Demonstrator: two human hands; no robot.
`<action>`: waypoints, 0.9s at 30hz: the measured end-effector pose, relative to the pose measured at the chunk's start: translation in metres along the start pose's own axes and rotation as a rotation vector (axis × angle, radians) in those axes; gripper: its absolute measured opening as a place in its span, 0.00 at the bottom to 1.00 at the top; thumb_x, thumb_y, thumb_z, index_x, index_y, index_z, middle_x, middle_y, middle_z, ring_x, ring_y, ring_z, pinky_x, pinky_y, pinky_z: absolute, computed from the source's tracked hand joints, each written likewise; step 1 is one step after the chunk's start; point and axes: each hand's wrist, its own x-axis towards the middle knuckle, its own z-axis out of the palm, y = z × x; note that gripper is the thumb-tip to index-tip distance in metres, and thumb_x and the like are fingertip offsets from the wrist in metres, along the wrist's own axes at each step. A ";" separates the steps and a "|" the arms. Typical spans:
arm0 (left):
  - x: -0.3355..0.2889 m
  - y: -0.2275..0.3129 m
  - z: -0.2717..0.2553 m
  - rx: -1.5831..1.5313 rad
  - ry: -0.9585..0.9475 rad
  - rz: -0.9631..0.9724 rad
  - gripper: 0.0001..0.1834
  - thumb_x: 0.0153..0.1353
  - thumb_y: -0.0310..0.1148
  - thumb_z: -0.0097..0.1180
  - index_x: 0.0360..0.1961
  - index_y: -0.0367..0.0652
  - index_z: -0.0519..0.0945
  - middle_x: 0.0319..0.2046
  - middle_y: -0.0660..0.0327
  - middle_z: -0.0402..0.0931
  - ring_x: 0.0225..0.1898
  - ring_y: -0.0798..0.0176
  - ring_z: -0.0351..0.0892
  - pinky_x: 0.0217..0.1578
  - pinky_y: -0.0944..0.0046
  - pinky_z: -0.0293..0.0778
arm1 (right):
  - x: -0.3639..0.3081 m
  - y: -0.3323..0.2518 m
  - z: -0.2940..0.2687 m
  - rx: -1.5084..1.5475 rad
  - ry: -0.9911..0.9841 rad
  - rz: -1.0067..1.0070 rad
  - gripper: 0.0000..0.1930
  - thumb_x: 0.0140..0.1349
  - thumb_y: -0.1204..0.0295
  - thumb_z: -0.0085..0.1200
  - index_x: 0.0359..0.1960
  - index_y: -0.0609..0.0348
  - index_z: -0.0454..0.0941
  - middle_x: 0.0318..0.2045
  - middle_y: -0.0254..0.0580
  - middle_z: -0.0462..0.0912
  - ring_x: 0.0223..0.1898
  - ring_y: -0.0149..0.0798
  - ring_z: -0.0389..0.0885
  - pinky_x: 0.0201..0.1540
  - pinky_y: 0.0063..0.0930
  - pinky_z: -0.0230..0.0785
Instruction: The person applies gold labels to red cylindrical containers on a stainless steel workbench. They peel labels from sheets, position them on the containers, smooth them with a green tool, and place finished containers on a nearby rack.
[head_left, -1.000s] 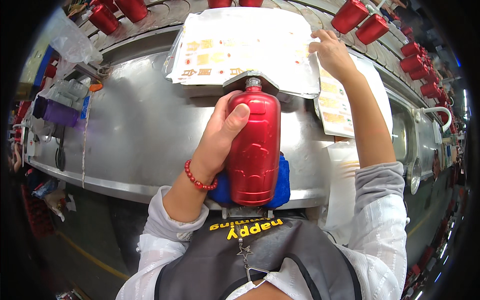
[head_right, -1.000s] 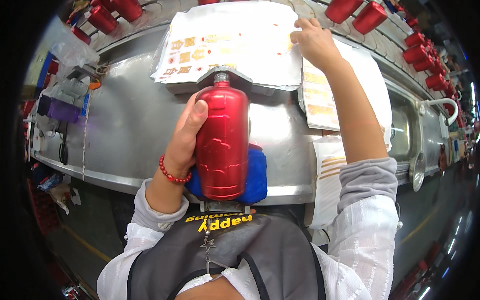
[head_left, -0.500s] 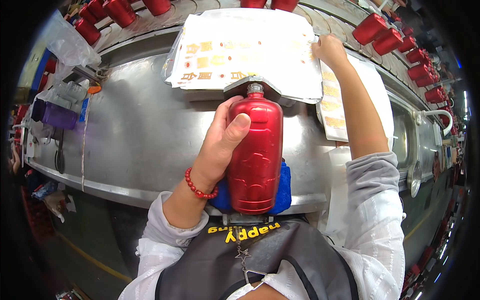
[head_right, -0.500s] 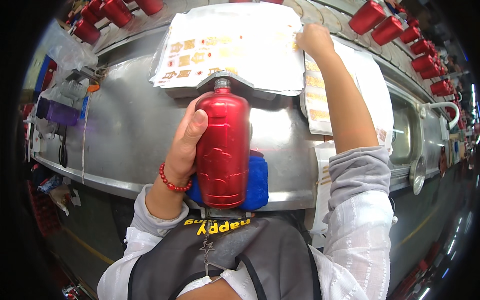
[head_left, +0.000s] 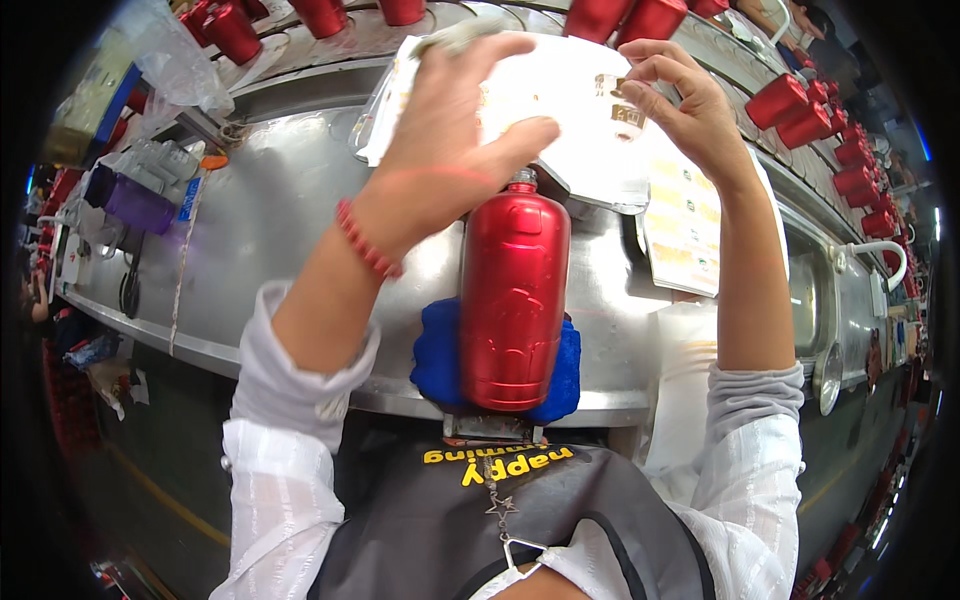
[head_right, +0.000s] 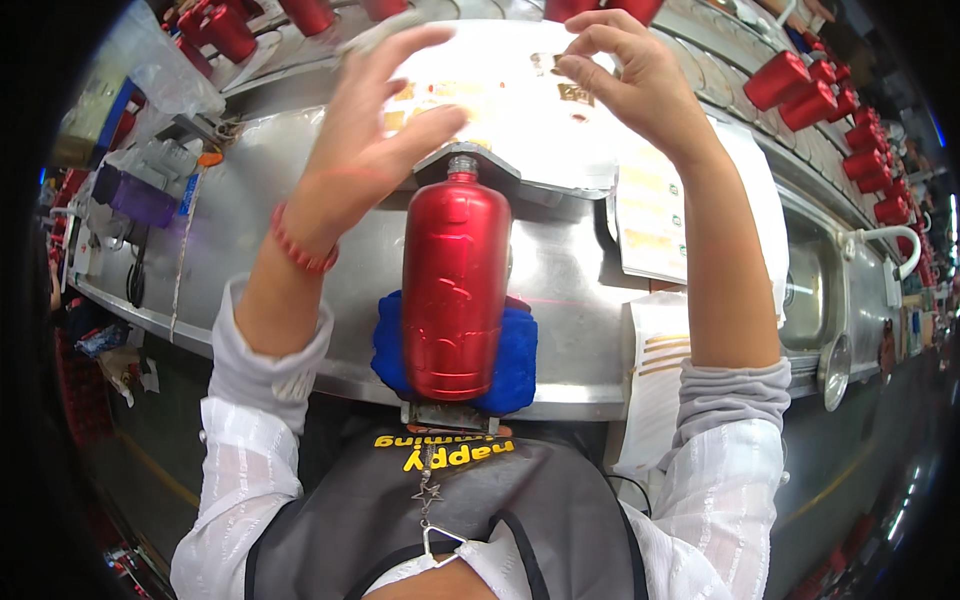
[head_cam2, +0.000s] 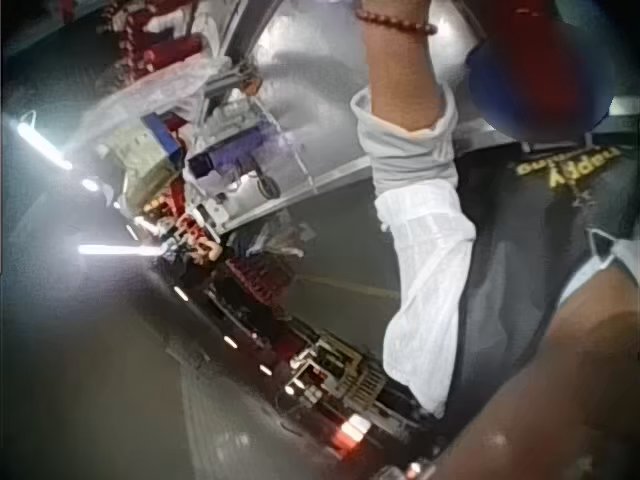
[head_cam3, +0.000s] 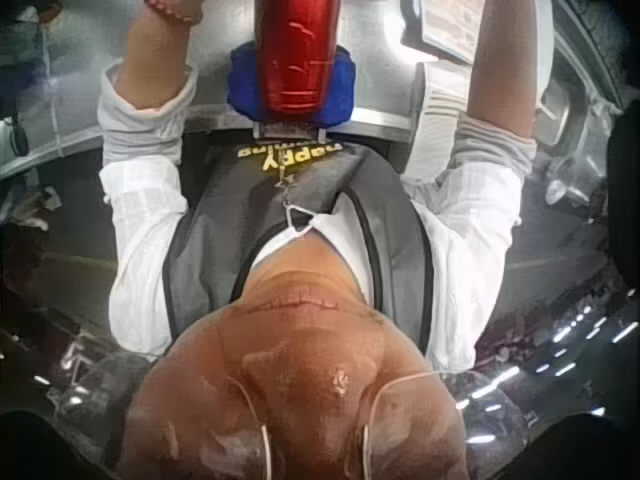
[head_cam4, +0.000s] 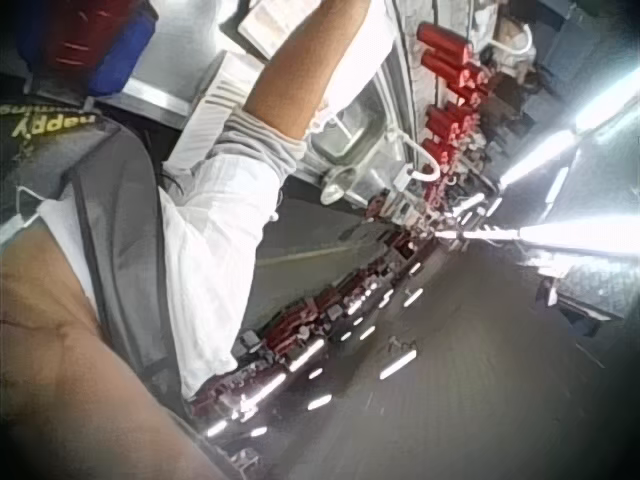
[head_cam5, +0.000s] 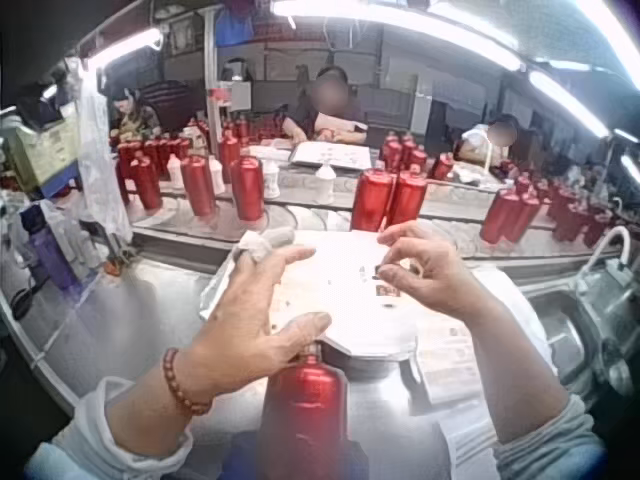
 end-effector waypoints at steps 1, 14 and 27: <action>0.016 -0.004 0.009 0.166 0.015 0.094 0.27 0.58 0.47 0.64 0.56 0.45 0.78 0.52 0.42 0.69 0.58 0.43 0.68 0.58 0.49 0.68 | 0.007 -0.016 -0.002 0.051 -0.033 -0.038 0.08 0.67 0.67 0.62 0.35 0.59 0.83 0.55 0.40 0.80 0.55 0.35 0.79 0.57 0.31 0.71; 0.062 -0.006 0.028 -0.271 0.109 -0.129 0.14 0.62 0.40 0.63 0.37 0.39 0.84 0.38 0.57 0.77 0.41 0.63 0.78 0.43 0.62 0.73 | -0.028 -0.028 0.051 1.203 0.319 0.348 0.10 0.69 0.66 0.59 0.44 0.60 0.83 0.47 0.43 0.84 0.43 0.31 0.79 0.39 0.28 0.75; 0.019 -0.075 0.018 -0.074 -0.042 -0.346 0.17 0.61 0.47 0.60 0.42 0.45 0.85 0.46 0.45 0.76 0.56 0.45 0.69 0.59 0.49 0.64 | 0.054 0.113 0.109 -0.603 -0.090 0.393 0.16 0.65 0.60 0.54 0.45 0.56 0.86 0.42 0.49 0.84 0.46 0.54 0.82 0.52 0.41 0.76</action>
